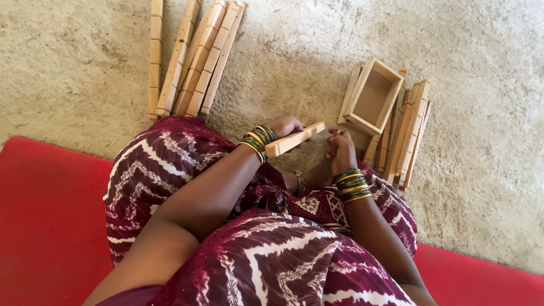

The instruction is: The person sits on a red mat and repeatedly rubs a small red object along the length of wooden sticks to smooth their surfaces. The person handles several sticks one at a time, rubbing each stick and then placing it back in a pile.

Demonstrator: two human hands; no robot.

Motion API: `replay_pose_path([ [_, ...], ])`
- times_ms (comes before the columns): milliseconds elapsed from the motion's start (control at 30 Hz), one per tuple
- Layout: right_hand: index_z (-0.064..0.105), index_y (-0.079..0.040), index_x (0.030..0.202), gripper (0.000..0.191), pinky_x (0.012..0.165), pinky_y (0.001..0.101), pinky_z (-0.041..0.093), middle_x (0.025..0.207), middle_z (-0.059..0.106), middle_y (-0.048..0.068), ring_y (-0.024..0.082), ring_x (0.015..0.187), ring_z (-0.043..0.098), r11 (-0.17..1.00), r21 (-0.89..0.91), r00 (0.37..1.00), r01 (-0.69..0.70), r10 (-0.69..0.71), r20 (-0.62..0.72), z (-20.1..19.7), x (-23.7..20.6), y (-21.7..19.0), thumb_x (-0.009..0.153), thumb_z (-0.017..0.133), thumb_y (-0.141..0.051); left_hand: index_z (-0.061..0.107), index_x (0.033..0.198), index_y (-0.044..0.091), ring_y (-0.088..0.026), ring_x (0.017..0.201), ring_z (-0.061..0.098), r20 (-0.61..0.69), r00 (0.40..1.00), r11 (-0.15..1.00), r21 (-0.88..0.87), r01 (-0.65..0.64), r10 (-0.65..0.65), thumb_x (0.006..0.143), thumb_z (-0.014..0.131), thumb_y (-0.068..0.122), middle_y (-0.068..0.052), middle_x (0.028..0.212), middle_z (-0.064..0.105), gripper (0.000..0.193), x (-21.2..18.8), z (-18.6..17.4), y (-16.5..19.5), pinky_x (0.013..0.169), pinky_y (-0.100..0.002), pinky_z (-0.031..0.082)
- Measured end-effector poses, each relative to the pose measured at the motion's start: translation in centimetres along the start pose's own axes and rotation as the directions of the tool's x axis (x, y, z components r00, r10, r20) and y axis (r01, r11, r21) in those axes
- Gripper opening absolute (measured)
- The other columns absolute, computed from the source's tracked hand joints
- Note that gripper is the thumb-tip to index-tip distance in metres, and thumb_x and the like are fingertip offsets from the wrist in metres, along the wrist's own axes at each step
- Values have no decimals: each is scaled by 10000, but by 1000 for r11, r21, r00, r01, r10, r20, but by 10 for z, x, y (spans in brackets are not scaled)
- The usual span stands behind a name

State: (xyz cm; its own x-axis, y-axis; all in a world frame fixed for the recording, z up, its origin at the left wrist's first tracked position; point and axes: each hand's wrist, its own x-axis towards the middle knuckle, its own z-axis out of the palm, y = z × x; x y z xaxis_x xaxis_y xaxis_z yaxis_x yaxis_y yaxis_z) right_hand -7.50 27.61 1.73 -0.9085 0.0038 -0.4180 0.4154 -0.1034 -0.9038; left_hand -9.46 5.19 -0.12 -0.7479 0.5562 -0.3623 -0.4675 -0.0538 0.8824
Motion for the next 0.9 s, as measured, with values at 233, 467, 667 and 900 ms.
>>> replay_pose_path([
  [233,610,-54,1188,331,625,261,565,995,717,52,110,736,665,953,-288,995,94,-95,13,5,-3,-6,876,669,37,794,1018,51,-130,637,698,11,984,949,261,-174,178,953,581,179,-85,862,793,257,11,1,-6,604,-302,559],
  [467,688,-10,1049,120,624,235,577,923,751,58,101,761,712,910,-348,973,225,-231,26,2,5,-14,929,687,2,760,877,47,-126,579,645,121,987,980,159,-121,102,961,605,206,-56,745,728,238,3,7,-8,539,-309,522],
  [667,724,-33,998,66,524,234,502,805,717,28,85,629,630,914,-370,984,167,-175,12,-5,9,-15,954,693,-71,680,815,50,-159,542,629,128,988,988,-122,97,-81,1001,579,211,-80,695,664,266,-11,22,2,511,-326,537],
  [900,640,44,862,260,496,255,478,758,663,48,74,609,584,802,-577,988,155,-107,115,-6,8,-10,914,822,-134,709,921,-2,-226,725,696,146,950,841,442,-311,274,931,458,141,-123,860,740,290,1,11,-11,695,-375,562],
])
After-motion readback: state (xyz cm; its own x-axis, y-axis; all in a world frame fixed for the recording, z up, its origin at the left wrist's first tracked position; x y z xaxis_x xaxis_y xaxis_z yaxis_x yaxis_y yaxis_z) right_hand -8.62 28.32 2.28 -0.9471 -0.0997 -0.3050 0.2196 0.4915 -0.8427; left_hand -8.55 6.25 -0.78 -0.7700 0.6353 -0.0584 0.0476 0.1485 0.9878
